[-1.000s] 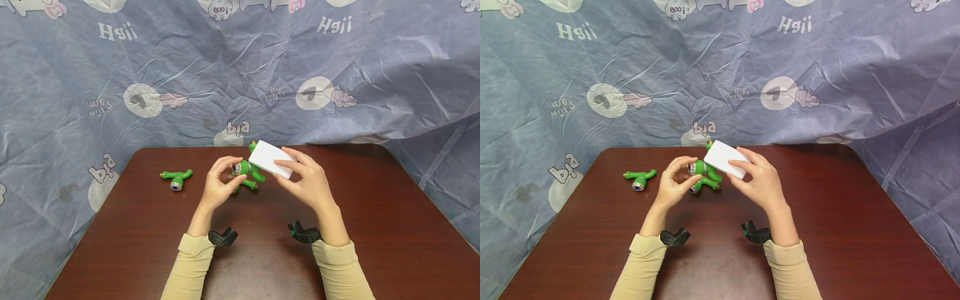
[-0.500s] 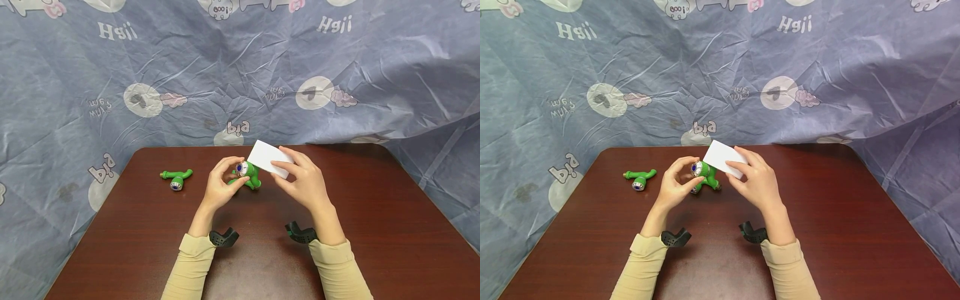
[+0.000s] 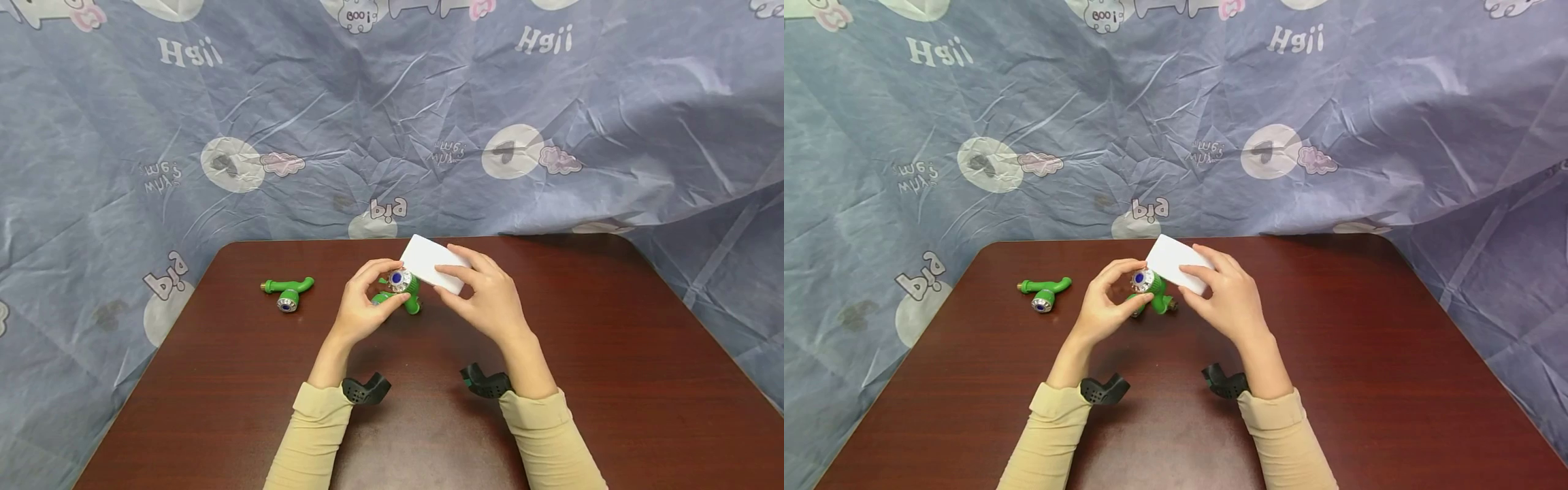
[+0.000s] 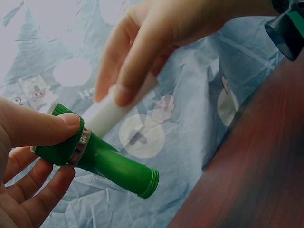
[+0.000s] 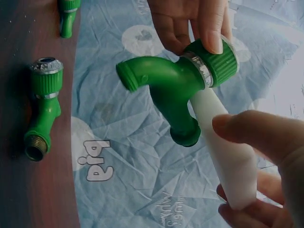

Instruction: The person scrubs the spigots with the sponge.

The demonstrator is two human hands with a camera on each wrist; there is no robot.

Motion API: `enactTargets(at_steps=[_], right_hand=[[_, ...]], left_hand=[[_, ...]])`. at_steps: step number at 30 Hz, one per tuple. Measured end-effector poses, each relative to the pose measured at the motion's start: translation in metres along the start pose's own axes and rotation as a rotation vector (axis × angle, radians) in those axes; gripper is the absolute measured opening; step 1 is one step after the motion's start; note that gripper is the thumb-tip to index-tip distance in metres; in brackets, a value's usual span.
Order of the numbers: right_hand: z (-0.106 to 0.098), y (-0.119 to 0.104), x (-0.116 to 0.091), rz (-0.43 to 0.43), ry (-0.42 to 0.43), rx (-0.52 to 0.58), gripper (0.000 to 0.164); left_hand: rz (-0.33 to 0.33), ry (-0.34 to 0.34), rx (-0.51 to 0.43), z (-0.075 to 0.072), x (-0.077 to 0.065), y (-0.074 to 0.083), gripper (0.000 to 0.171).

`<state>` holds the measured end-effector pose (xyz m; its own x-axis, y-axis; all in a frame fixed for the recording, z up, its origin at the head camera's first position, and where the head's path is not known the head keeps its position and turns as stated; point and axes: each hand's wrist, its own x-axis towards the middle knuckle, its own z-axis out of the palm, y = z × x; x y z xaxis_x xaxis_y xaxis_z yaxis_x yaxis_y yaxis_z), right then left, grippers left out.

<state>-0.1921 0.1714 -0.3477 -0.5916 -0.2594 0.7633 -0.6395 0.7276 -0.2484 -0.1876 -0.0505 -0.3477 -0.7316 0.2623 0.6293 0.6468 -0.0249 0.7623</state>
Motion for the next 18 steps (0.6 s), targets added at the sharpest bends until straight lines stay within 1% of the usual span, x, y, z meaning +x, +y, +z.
enactTargets(at_steps=[2,4,6,8,11,13,15,18], right_hand=[[0.0012,-0.0001,-0.0006,0.040,0.001,-0.033,0.031],[0.0016,0.0004,-0.0011,0.084,0.035,-0.067,0.030],[0.0013,0.0006,-0.0013,0.106,0.070,-0.081,0.030],[0.0008,0.0001,-0.0011,0.086,0.073,-0.063,0.030],[0.0015,-0.0007,-0.0007,0.020,0.017,-0.008,0.031],[0.0020,-0.0012,-0.0004,-0.006,-0.017,0.005,0.031],[0.0026,-0.0008,-0.0006,0.005,-0.011,-0.020,0.031],[0.0013,-0.0004,-0.0005,0.060,0.054,-0.056,0.030]], left_hand=[[0.001,-0.002,0.003,0.0002,0.0000,0.0008,0.044],[0.001,-0.004,0.001,0.0003,0.0000,0.0009,0.044],[-0.003,-0.006,0.001,0.0002,0.0000,0.0009,0.044],[-0.006,-0.006,0.007,0.0002,-0.0001,0.0009,0.044],[0.002,-0.005,0.015,-0.0004,-0.0002,0.0013,0.045],[0.009,-0.004,0.020,-0.0007,-0.0002,0.0018,0.045],[0.009,-0.003,0.026,-0.0008,-0.0002,0.0023,0.045],[-0.003,-0.003,0.034,-0.0007,-0.0003,0.0030,0.045]])
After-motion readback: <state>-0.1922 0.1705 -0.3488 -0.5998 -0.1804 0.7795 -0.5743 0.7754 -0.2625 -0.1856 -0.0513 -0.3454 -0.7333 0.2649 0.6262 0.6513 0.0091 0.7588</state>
